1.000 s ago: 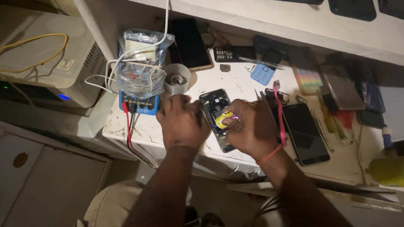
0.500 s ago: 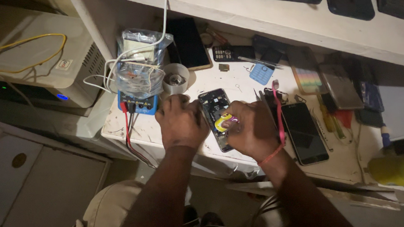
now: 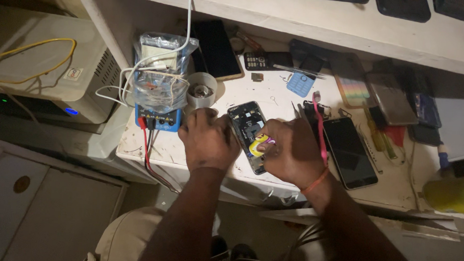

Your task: The person applies glue from a small bottle onto the frame of a disassembled smartphone, then sets the bottle down and uses a tool to work on the phone's internal components. They lift the phone frame, press a screen panel onto it, and press along the edges to secure it.

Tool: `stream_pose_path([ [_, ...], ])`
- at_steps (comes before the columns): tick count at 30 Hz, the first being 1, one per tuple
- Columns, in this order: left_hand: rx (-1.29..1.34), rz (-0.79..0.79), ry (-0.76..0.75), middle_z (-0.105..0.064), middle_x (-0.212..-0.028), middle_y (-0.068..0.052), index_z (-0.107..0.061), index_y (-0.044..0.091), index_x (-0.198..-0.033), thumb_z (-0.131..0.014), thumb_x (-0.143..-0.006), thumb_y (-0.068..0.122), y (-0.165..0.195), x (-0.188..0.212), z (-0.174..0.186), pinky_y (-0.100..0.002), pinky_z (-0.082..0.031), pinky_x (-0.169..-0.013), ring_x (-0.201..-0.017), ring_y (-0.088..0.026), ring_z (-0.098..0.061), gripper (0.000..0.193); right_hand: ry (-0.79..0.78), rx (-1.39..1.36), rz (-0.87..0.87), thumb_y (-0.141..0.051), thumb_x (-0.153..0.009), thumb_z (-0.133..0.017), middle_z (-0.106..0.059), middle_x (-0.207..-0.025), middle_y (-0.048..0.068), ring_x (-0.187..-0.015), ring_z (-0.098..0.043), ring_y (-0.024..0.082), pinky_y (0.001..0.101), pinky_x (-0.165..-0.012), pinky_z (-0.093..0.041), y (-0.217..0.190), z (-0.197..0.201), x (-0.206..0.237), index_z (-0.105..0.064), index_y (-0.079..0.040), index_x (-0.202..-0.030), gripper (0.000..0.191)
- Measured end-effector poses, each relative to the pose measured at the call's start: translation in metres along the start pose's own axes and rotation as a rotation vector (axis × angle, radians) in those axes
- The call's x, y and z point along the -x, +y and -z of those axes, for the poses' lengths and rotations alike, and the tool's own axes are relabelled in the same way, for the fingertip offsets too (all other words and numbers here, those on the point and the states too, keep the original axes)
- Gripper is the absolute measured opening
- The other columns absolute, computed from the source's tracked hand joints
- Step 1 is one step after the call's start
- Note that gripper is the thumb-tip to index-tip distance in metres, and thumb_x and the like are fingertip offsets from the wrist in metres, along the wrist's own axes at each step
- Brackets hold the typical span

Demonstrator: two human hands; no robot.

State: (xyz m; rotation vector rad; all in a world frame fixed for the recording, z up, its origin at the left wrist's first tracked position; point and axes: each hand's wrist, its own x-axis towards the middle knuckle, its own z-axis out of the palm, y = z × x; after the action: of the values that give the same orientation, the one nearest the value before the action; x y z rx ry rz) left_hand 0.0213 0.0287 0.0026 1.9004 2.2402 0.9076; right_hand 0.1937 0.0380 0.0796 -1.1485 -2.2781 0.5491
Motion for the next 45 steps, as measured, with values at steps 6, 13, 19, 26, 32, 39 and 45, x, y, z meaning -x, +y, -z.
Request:
stream_pose_path([
  [6, -0.012, 0.000, 0.005, -0.059, -0.120, -0.007, -0.079, 0.019, -0.099, -0.073, -0.076, 0.026, -0.0002, -0.0002, -0.0009, -0.053, -0.036, -0.101, -0.123, -0.028, -0.049, 0.025, 0.017, 0.028, 0.048, 0.008, -0.069, -0.069, -0.074, -0.075, 0.019, -0.062, -0.073, 0.025, 0.0352, -0.057, -0.055, 0.0006, 0.0006, 0.0009, -0.072, 0.003, -0.084, 0.016],
  [13, -0.022, 0.000, -0.008, -0.059, -0.120, -0.008, -0.078, 0.019, -0.105, -0.076, -0.076, 0.030, 0.0004, -0.0007, -0.0001, -0.054, -0.037, -0.099, -0.122, -0.029, -0.047, 0.031, 0.014, 0.045, 0.058, 0.004, -0.068, -0.075, -0.072, -0.073, 0.020, -0.065, -0.071, 0.030, 0.0398, -0.061, -0.053, 0.0008, 0.0021, 0.0030, -0.071, 0.003, -0.080, 0.013],
  [19, -0.044, -0.004, -0.025, -0.058, -0.121, -0.008, -0.078, 0.020, -0.106, -0.075, -0.075, 0.029, 0.0006, -0.0003, 0.0021, -0.054, -0.036, -0.100, -0.123, -0.028, -0.047, 0.033, -0.016, 0.026, 0.033, 0.004, -0.069, -0.074, -0.073, -0.074, 0.018, -0.065, -0.073, 0.026, 0.0379, -0.058, -0.054, 0.0006, 0.0018, 0.0036, -0.070, 0.003, -0.085, 0.017],
  [26, -0.035, 0.016, -0.067, -0.057, -0.121, -0.008, -0.078, 0.019, -0.106, -0.074, -0.077, 0.031, 0.0010, -0.0017, 0.0035, -0.054, -0.035, -0.100, -0.123, -0.027, -0.047, 0.032, -0.042, 0.036, -0.010, 0.004, -0.071, -0.074, -0.073, -0.072, 0.018, -0.062, -0.073, 0.024, 0.0373, -0.055, -0.052, 0.0017, 0.0020, 0.0054, -0.071, 0.003, -0.086, 0.016],
  [32, -0.065, 0.007, -0.056, -0.057, -0.122, -0.009, -0.078, 0.020, -0.106, -0.073, -0.079, 0.031, 0.0010, -0.0015, 0.0026, -0.054, -0.035, -0.100, -0.124, -0.028, -0.047, 0.029, -0.036, 0.040, 0.004, 0.004, -0.073, -0.073, -0.072, -0.072, 0.018, -0.060, -0.071, 0.025, 0.0372, -0.056, -0.052, 0.0011, 0.0028, 0.0063, -0.072, 0.002, -0.085, 0.013],
  [39, -0.053, 0.002, -0.069, -0.057, -0.122, -0.010, -0.078, 0.019, -0.107, -0.074, -0.075, 0.030, -0.0001, -0.0019, 0.0036, -0.055, -0.035, -0.097, -0.122, -0.029, -0.046, 0.034, -0.089, 0.094, -0.012, 0.002, -0.076, -0.074, -0.072, -0.076, 0.015, -0.061, -0.071, 0.025, 0.0372, -0.056, -0.052, -0.0004, 0.0038, 0.0060, -0.071, 0.001, -0.083, 0.008],
  [45, -0.045, 0.011, -0.049, -0.058, -0.123, -0.008, -0.078, 0.022, -0.107, -0.074, -0.076, 0.026, 0.0018, -0.0005, 0.0043, -0.053, -0.036, -0.101, -0.125, -0.027, -0.047, 0.031, -0.048, 0.043, 0.031, 0.004, -0.070, -0.073, -0.073, -0.076, 0.016, -0.064, -0.071, 0.026, 0.0386, -0.058, -0.052, -0.0005, 0.0066, 0.0094, -0.072, 0.002, -0.083, 0.013],
])
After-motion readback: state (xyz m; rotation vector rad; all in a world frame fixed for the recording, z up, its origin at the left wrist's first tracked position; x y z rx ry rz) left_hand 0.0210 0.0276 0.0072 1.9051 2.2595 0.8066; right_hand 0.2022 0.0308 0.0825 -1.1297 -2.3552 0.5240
